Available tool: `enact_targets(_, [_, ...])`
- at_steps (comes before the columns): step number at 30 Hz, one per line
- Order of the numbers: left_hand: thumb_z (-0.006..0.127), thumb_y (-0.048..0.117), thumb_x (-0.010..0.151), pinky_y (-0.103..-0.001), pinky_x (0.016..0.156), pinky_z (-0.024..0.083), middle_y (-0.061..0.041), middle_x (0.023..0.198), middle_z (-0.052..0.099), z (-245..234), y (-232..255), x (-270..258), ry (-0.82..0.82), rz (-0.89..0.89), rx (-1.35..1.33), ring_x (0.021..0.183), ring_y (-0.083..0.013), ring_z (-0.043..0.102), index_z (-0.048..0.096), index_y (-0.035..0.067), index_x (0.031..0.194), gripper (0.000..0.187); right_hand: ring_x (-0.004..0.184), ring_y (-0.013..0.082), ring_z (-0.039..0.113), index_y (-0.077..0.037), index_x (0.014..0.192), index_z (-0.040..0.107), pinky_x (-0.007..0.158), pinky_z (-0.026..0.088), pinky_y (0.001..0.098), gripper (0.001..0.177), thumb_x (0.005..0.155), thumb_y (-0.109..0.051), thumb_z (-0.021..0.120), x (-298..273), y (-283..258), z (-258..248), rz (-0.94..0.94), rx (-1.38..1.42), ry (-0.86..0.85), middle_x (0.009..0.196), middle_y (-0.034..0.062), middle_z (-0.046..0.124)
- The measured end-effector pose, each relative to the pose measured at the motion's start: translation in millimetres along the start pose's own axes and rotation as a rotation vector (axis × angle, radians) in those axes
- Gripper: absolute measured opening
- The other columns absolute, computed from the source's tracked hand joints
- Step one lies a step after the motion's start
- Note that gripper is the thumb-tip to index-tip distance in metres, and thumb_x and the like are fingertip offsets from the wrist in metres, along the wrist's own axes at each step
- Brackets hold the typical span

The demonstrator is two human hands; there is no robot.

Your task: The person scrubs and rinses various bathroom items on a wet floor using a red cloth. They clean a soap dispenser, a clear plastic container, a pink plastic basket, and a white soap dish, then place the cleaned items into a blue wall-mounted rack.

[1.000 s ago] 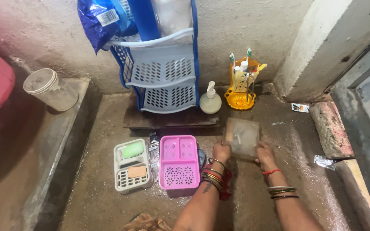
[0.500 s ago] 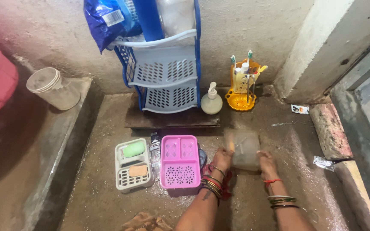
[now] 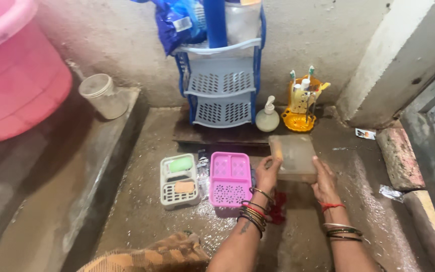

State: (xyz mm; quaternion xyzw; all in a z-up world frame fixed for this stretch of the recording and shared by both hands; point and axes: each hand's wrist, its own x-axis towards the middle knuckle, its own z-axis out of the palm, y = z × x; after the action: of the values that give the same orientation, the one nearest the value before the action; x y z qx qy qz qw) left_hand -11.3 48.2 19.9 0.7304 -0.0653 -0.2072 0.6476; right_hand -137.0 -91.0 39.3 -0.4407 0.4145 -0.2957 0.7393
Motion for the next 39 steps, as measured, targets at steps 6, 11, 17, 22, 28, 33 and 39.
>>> enact_targets(6, [0.079, 0.035, 0.083, -0.029, 0.077, 0.052, -0.004, 0.093, 0.074, -59.4, 61.8, -26.1, 0.117, 0.128, -0.194, 0.086, -0.0123, 0.064, 0.074, 0.011, 0.1, 0.03, 0.099, 0.0182, 0.067, -0.012, 0.119, 0.069, 0.073, 0.057, 0.0421, 0.037, 0.091, -0.036, 0.071, -26.6, -13.1, 51.3, -0.015, 0.08, -0.172, 0.113, 0.0017, 0.069])
enact_targets(11, [0.079, 0.035, 0.084, -0.031, 0.07, 0.048, -0.001, 0.088, 0.066, -106.6, 88.6, -26.4, 0.123, 0.028, -0.292, 0.081, -0.0137, 0.058, 0.069, 0.011, 0.098, 0.029, 0.085, 0.0152, 0.064, -0.011, 0.118, 0.069, 0.062, 0.046, 0.033, 0.037, 0.093, -0.037, 0.075, -52.5, -6.8, 94.2, -0.082, 0.051, -0.223, 0.105, 0.0007, 0.069])
enact_targets(17, [0.08, 0.037, 0.084, -0.029, 0.073, 0.049, 0.0, 0.093, 0.066, -138.5, 81.6, -11.9, 0.255, 0.146, -0.304, 0.086, -0.0126, 0.059, 0.07, 0.01, 0.095, 0.031, 0.084, 0.0159, 0.059, -0.014, 0.129, 0.067, 0.057, 0.042, 0.032, 0.044, 0.094, -0.041, 0.073, -87.6, -12.0, 138.0, -0.113, 0.003, -0.272, 0.108, 0.0008, 0.067])
enact_targets(22, [0.08, 0.039, 0.083, -0.028, 0.072, 0.049, -0.004, 0.091, 0.066, -157.1, 68.6, 19.1, 0.313, 0.072, -0.292, 0.083, -0.0149, 0.059, 0.071, 0.008, 0.096, 0.035, 0.103, 0.0217, 0.066, -0.02, 0.145, 0.049, 0.068, 0.06, 0.0409, 0.067, 0.083, -0.034, 0.069, -101.5, -30.1, 167.2, 0.137, -0.042, -0.425, 0.128, 0.0029, 0.061])
enact_targets(28, [0.083, 0.037, 0.082, -0.028, 0.08, 0.05, -0.005, 0.097, 0.068, -172.2, 53.4, 68.6, 0.315, 0.093, -0.421, 0.089, -0.0142, 0.06, 0.072, 0.004, 0.1, 0.039, 0.103, 0.0239, 0.064, -0.012, 0.154, 0.04, 0.072, 0.059, 0.0409, 0.078, 0.085, -0.018, 0.074, -68.3, -18.2, 206.8, 0.118, 0.03, -0.455, 0.134, 0.0101, 0.059])
enact_targets(33, [0.083, 0.038, 0.085, -0.028, 0.084, 0.052, -0.008, 0.107, 0.071, -177.2, 52.3, 107.0, 0.4, 0.128, -0.352, 0.098, -0.0177, 0.064, 0.071, 0.001, 0.109, 0.046, 0.097, 0.0238, 0.064, -0.01, 0.155, 0.042, 0.072, 0.058, 0.0398, 0.077, 0.086, -0.017, 0.074, -34.4, 1.1, 235.7, 0.133, 0.101, -0.473, 0.132, 0.01, 0.057])
enact_targets(39, [0.081, 0.031, 0.082, -0.036, 0.063, 0.061, -0.008, 0.116, 0.063, -188.2, 69.9, 124.2, 0.356, -0.195, -0.383, 0.099, -0.0242, 0.066, 0.057, 0.008, 0.129, 0.058, 0.092, 0.0245, 0.065, -0.011, 0.158, 0.034, 0.072, 0.059, 0.0419, 0.083, 0.087, -0.018, 0.074, -5.9, 29.5, 275.5, 0.092, 0.113, -0.444, 0.132, 0.0094, 0.055])
